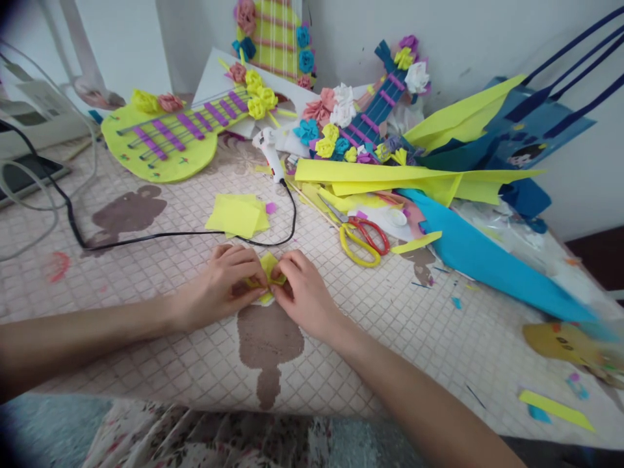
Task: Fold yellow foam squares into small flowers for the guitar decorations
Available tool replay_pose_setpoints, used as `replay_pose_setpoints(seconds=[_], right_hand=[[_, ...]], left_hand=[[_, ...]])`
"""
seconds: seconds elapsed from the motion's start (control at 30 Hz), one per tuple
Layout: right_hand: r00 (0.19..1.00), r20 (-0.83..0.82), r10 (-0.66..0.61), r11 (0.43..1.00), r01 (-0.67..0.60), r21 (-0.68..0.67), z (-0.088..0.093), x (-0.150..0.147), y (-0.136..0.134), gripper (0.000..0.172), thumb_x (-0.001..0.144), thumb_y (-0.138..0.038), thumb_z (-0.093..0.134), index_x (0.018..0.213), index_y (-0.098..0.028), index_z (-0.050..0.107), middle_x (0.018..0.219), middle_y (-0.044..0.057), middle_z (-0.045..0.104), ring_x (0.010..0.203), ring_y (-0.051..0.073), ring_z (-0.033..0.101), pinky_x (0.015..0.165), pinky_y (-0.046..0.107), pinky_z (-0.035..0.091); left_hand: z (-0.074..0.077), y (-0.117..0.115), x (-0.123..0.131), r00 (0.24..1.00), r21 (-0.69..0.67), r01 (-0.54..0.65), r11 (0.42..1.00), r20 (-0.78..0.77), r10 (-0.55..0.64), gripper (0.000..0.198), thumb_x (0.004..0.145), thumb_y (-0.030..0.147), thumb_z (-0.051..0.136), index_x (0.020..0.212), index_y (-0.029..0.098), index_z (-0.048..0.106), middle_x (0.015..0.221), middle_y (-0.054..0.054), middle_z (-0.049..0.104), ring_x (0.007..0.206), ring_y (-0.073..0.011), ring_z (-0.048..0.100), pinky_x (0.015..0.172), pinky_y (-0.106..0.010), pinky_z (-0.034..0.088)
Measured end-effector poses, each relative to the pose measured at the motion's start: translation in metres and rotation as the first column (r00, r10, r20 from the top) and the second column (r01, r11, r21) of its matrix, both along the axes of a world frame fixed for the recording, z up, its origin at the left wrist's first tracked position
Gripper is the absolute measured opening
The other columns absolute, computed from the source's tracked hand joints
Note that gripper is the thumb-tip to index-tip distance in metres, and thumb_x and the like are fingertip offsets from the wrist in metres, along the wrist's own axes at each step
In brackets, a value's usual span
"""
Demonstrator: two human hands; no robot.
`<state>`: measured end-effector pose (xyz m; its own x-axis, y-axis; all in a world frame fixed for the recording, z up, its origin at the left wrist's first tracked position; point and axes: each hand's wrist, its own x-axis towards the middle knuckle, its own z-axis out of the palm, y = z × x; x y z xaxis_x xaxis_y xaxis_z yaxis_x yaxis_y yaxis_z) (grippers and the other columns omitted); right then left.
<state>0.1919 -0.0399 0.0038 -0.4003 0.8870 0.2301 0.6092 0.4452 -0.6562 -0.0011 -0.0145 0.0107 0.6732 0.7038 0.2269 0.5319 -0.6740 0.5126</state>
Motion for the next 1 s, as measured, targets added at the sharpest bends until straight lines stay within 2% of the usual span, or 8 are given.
replay_pose_setpoints(seconds=[0.23,0.47,0.6,0.87,1.0], right_hand=[[1.000,-0.004,-0.011,1.000,0.011,0.004,-0.0011,0.0007,-0.0008,0.018,0.079,-0.008,0.055,0.087,-0.022,0.049,0.097,0.006,0.050,0.092,0.020,0.054,0.076,0.035,0.049],[1.000,-0.010,-0.015,1.000,0.015,0.005,-0.0008,0.0007,-0.0007,0.016,0.079,-0.008,0.055,0.086,-0.021,0.049,0.097,0.006,0.050,0.092,0.019,0.054,0.076,0.034,0.049],[1.000,-0.013,-0.014,1.000,0.014,0.003,-0.0016,0.0007,-0.0003,0.016,0.079,-0.008,0.054,0.087,-0.022,0.051,0.098,0.006,0.050,0.093,0.020,0.054,0.076,0.034,0.049],[1.000,-0.010,0.001,1.000,-0.001,-0.004,-0.0016,0.0015,0.0001,0.019,0.078,-0.007,0.055,0.087,-0.022,0.048,0.098,0.006,0.049,0.094,0.020,0.054,0.076,0.034,0.050],[0.999,0.000,-0.042,0.998,0.042,-0.044,0.0008,0.0083,0.0028,0.020,0.079,-0.007,0.056,0.090,-0.022,0.050,0.100,0.005,0.049,0.087,0.017,0.054,0.073,0.032,0.050]], left_hand=[[-0.0027,0.0008,0.0000,1.000,-0.049,0.020,0.999,-0.021,-0.021,0.005,0.083,0.022,0.058,0.080,0.018,0.059,0.084,-0.002,0.060,0.087,-0.0193,0.053,0.081,-0.037,0.031],[-0.0032,0.0014,0.0012,0.999,-0.016,0.018,1.000,-0.038,-0.019,0.006,0.085,0.021,0.056,0.081,0.017,0.058,0.084,-0.002,0.060,0.087,-0.0194,0.053,0.080,-0.037,0.031],[-0.0041,0.0010,0.0011,0.998,0.001,0.027,1.000,-0.053,-0.027,0.011,0.086,0.026,0.056,0.081,0.017,0.058,0.085,-0.003,0.060,0.086,-0.0197,0.053,0.079,-0.037,0.031],[-0.0056,0.0003,0.0025,0.997,0.048,-0.005,0.999,-0.079,0.008,0.012,0.080,0.028,0.061,0.081,0.017,0.056,0.084,-0.002,0.060,0.086,-0.0204,0.053,0.080,-0.037,0.031],[-0.0051,0.0001,0.0026,0.998,0.032,-0.006,0.999,-0.069,0.008,0.014,0.078,0.029,0.064,0.081,0.017,0.057,0.084,-0.002,0.061,0.086,-0.0200,0.053,0.080,-0.037,0.031]])
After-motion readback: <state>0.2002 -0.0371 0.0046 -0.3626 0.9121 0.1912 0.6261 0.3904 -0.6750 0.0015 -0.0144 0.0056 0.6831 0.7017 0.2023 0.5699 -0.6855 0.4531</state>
